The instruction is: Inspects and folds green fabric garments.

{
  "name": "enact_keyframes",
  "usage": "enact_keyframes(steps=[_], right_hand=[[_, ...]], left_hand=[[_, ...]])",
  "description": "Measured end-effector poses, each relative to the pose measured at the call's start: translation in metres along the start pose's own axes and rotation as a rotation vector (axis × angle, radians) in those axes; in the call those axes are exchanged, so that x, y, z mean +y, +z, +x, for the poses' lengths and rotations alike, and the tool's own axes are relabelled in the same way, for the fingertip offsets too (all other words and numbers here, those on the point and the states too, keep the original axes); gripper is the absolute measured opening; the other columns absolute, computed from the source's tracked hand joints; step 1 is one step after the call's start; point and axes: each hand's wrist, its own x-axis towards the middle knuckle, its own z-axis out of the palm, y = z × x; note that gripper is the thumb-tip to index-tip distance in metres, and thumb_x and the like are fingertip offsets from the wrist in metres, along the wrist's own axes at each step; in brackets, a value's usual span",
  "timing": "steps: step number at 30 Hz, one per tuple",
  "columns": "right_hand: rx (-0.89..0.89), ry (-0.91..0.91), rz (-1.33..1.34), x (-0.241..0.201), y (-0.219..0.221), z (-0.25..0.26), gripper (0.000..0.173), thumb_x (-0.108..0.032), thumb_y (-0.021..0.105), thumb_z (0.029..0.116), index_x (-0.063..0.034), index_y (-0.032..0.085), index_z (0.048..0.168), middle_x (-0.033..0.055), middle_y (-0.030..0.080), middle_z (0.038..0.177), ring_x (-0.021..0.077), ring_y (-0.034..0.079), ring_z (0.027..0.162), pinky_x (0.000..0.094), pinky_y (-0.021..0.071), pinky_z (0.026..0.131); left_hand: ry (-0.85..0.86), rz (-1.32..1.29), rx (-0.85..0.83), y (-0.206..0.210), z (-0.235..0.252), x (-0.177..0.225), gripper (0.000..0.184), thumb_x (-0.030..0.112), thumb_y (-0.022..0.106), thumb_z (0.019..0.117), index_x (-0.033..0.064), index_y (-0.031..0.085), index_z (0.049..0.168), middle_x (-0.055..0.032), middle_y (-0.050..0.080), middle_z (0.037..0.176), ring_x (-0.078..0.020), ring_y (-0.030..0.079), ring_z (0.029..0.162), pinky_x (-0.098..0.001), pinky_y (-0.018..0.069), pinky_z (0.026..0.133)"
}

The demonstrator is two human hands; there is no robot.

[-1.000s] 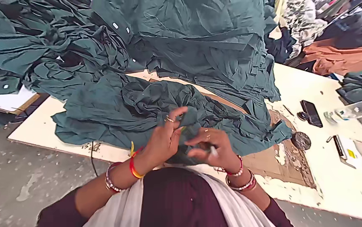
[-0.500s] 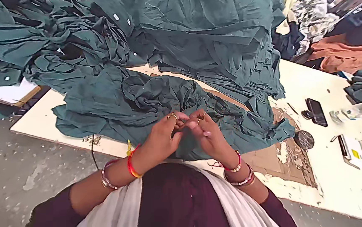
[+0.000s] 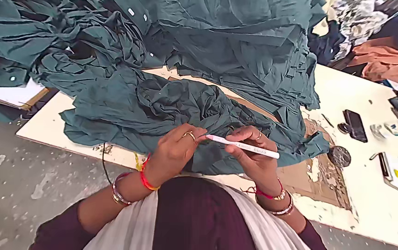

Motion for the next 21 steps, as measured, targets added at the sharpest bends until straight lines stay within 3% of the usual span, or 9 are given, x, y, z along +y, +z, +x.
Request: enact_keyframes(steps=[4, 7, 9, 12, 14, 16, 18, 19, 21], right_hand=[[0.022, 0.008, -0.076, -0.001, 0.001, -0.002, 0.012, -0.012, 0.074, 0.0936, -0.0158, 0.071, 0.105, -0.0119, 0.075, 0.102, -0.0036, 0.069, 0.085, 0.0153, 0.0592, 0.074], [0.033, -0.008, -0.198, 0.003, 0.004, 0.001, 0.010, -0.012, 0.071, 0.0929, -0.0135, 0.064, 0.087, -0.0114, 0.070, 0.081, -0.0066, 0.064, 0.073, 0.0120, 0.0544, 0.065], [0.085, 0.061, -0.223, 0.009, 0.010, 0.008, 0.029, -0.013, 0.061, 0.0976, -0.0139, 0.053, 0.069, -0.0123, 0.054, 0.061, -0.0076, 0.052, 0.057, 0.0115, 0.0451, 0.054], [0.257, 0.236, 0.004, 0.024, 0.007, 0.017, 0.041, -0.031, 0.041, 0.1080, -0.0261, 0.062, 0.073, -0.0156, 0.064, 0.064, -0.0032, 0.060, 0.056, 0.0176, 0.0517, 0.054], [0.258, 0.032, -0.013, 0.027, -0.005, 0.018, 0.029, -0.043, 0.042, 0.1078, -0.0329, 0.069, 0.108, -0.0164, 0.073, 0.098, 0.0001, 0.068, 0.086, 0.0223, 0.0575, 0.076], [0.258, -0.233, -0.381, 0.029, -0.008, 0.010, 0.026, -0.037, 0.039, 0.1110, -0.0321, 0.054, 0.132, -0.0165, 0.067, 0.116, -0.0009, 0.066, 0.098, 0.0200, 0.0570, 0.082], [0.187, -0.457, -0.684, 0.041, -0.006, -0.011, 0.014, -0.025, 0.044, 0.1100, -0.0215, 0.056, 0.115, -0.0066, 0.057, 0.106, 0.0016, 0.058, 0.095, 0.0172, 0.0474, 0.086], [0.056, -0.486, -0.752, 0.052, -0.005, -0.024, 0.013, -0.025, 0.048, 0.1084, -0.0207, 0.058, 0.116, -0.0008, 0.053, 0.108, 0.0081, 0.055, 0.098, 0.0204, 0.0442, 0.092], [-0.132, -0.406, -0.896, 0.078, 0.003, -0.042, 0.034, -0.048, 0.055, 0.1034, -0.0200, 0.058, 0.123, 0.0087, 0.053, 0.110, 0.0206, 0.055, 0.100, 0.0281, 0.0431, 0.094]], left_hand=[[0.077, 0.111, 0.008, 0.001, -0.004, -0.002, 0.023, 0.019, 0.060, 0.1034, 0.0045, 0.074, 0.093, -0.0116, 0.073, 0.084, -0.0177, 0.069, 0.078, -0.0234, 0.0538, 0.068], [0.167, 0.192, -0.005, 0.003, -0.008, -0.004, 0.017, 0.014, 0.062, 0.1010, 0.0067, 0.073, 0.091, -0.0103, 0.074, 0.085, -0.0198, 0.071, 0.081, -0.0265, 0.0550, 0.068], [0.226, 0.208, -0.025, 0.007, -0.009, -0.006, 0.016, 0.013, 0.062, 0.1001, 0.0064, 0.071, 0.090, -0.0105, 0.073, 0.085, -0.0213, 0.071, 0.081, -0.0281, 0.0549, 0.068], [0.224, 0.178, -0.031, 0.019, -0.005, -0.016, 0.021, 0.016, 0.061, 0.1015, 0.0031, 0.066, 0.086, -0.0131, 0.072, 0.088, -0.0216, 0.071, 0.078, -0.0285, 0.0563, 0.066], [0.072, 0.049, -0.020, 0.033, -0.002, -0.033, 0.023, 0.015, 0.057, 0.1030, -0.0020, 0.061, 0.089, -0.0175, 0.068, 0.093, -0.0231, 0.070, 0.082, -0.0301, 0.0578, 0.069], [-0.175, -0.167, -0.004, 0.046, -0.003, -0.053, 0.017, 0.009, 0.053, 0.0997, -0.0071, 0.055, 0.095, -0.0223, 0.063, 0.103, -0.0244, 0.065, 0.096, -0.0321, 0.0543, 0.083], [-0.516, -0.326, 0.018, 0.051, -0.012, -0.068, 0.013, 0.008, 0.049, 0.1009, -0.0050, 0.049, 0.104, -0.0159, 0.058, 0.109, -0.0130, 0.060, 0.097, -0.0261, 0.0507, 0.079], [-0.720, -0.366, 0.027, 0.053, -0.014, -0.071, 0.014, 0.012, 0.046, 0.1043, -0.0013, 0.046, 0.108, -0.0100, 0.055, 0.103, -0.0079, 0.055, 0.086, -0.0244, 0.0473, 0.071], [-1.127, -0.409, 0.028, 0.054, -0.010, -0.071, 0.024, 0.022, 0.043, 0.1094, -0.0005, 0.045, 0.117, -0.0126, 0.051, 0.098, -0.0157, 0.050, 0.080, -0.0341, 0.0447, 0.069]])
